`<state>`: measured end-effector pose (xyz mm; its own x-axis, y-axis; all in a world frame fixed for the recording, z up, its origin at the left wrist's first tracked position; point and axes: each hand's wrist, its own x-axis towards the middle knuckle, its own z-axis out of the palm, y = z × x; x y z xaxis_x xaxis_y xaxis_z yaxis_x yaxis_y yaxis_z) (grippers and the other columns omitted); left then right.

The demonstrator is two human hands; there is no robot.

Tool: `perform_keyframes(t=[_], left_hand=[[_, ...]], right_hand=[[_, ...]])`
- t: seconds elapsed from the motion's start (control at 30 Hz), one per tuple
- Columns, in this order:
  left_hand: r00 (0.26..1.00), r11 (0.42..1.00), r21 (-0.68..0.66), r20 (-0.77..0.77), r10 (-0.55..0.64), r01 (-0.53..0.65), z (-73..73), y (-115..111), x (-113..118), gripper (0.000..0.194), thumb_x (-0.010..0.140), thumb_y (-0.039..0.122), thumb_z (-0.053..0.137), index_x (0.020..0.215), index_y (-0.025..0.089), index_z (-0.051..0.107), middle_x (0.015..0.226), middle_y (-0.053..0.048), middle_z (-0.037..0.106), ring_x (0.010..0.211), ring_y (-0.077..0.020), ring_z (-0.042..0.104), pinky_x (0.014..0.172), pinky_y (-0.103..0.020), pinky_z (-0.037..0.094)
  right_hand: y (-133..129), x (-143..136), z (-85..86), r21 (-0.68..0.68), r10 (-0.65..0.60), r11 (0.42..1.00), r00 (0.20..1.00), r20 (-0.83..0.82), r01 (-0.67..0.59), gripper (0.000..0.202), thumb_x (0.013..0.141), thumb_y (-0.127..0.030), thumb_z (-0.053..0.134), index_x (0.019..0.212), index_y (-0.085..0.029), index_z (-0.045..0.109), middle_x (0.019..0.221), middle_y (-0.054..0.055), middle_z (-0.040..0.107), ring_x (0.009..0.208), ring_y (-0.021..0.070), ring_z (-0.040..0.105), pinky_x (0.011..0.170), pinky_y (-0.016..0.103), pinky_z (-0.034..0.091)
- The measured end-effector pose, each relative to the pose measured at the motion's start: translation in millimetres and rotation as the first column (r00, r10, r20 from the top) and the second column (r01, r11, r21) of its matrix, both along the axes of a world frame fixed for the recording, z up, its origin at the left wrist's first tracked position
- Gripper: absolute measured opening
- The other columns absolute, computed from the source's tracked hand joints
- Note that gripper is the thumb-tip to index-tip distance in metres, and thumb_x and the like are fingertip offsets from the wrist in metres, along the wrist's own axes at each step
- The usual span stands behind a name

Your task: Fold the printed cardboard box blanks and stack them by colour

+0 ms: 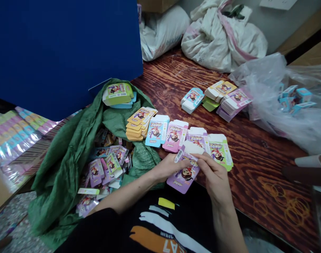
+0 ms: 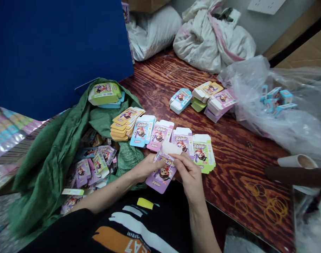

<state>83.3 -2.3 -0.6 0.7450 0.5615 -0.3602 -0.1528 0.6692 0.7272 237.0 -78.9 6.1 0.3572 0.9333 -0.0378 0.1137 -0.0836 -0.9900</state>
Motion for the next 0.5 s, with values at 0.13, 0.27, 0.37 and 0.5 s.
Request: perform_keyframes(t=[0.13,0.27,0.37,0.5], left_hand=[[0.996,0.995,0.057,-0.007,0.084,-0.084,-4.4,-1,-5,0.075,0.067,0.076,0.08,0.1,0.009,0.076,0.09,-0.01,0.076,0.081,-0.0198,0.068,0.08,-0.031,0.053],[0.993,0.962,0.253,-0.036,0.112,-0.099,-4.9,0,-15,0.053,0.076,0.055,0.084,0.105,0.012,0.075,0.1,-0.009,0.076,0.089,-0.0193,0.069,0.085,-0.029,0.053],[0.985,0.899,0.419,-0.047,0.165,-0.131,-4.4,-2,-21,0.056,0.084,0.041,0.078,0.133,0.017,0.065,0.11,-0.009,0.073,0.091,-0.0189,0.07,0.083,-0.029,0.055],[0.977,0.686,0.727,-0.118,0.179,-0.038,-1.7,-2,-29,0.048,0.092,0.03,0.069,0.139,0.024,0.062,0.11,-0.007,0.071,0.091,-0.0182,0.067,0.084,-0.031,0.053]], right_hand=[[3,-1,4.9,0.074,-0.123,0.991,0.986,0.112,0.115,0.021,0.089,-0.044,0.072,0.096,-0.027,0.083,0.088,0.003,0.07,0.083,0.0189,0.065,0.073,0.03,0.053],[4,-7,5.3,0.096,-0.263,0.962,0.963,0.059,0.257,0.028,0.082,-0.043,0.08,0.102,-0.025,0.075,0.094,0.003,0.073,0.087,0.0196,0.069,0.076,0.031,0.055],[3,-8,2.9,0.116,-0.33,0.938,0.944,0.022,0.325,0.03,0.074,-0.041,0.086,0.092,-0.023,0.07,0.084,0.001,0.071,0.078,0.0175,0.068,0.07,0.028,0.055],[1,-3,2.8,0.077,-0.262,0.962,0.965,0.018,0.26,0.022,0.075,-0.039,0.084,0.08,-0.021,0.071,0.076,0.001,0.07,0.07,0.0166,0.066,0.064,0.027,0.054]])
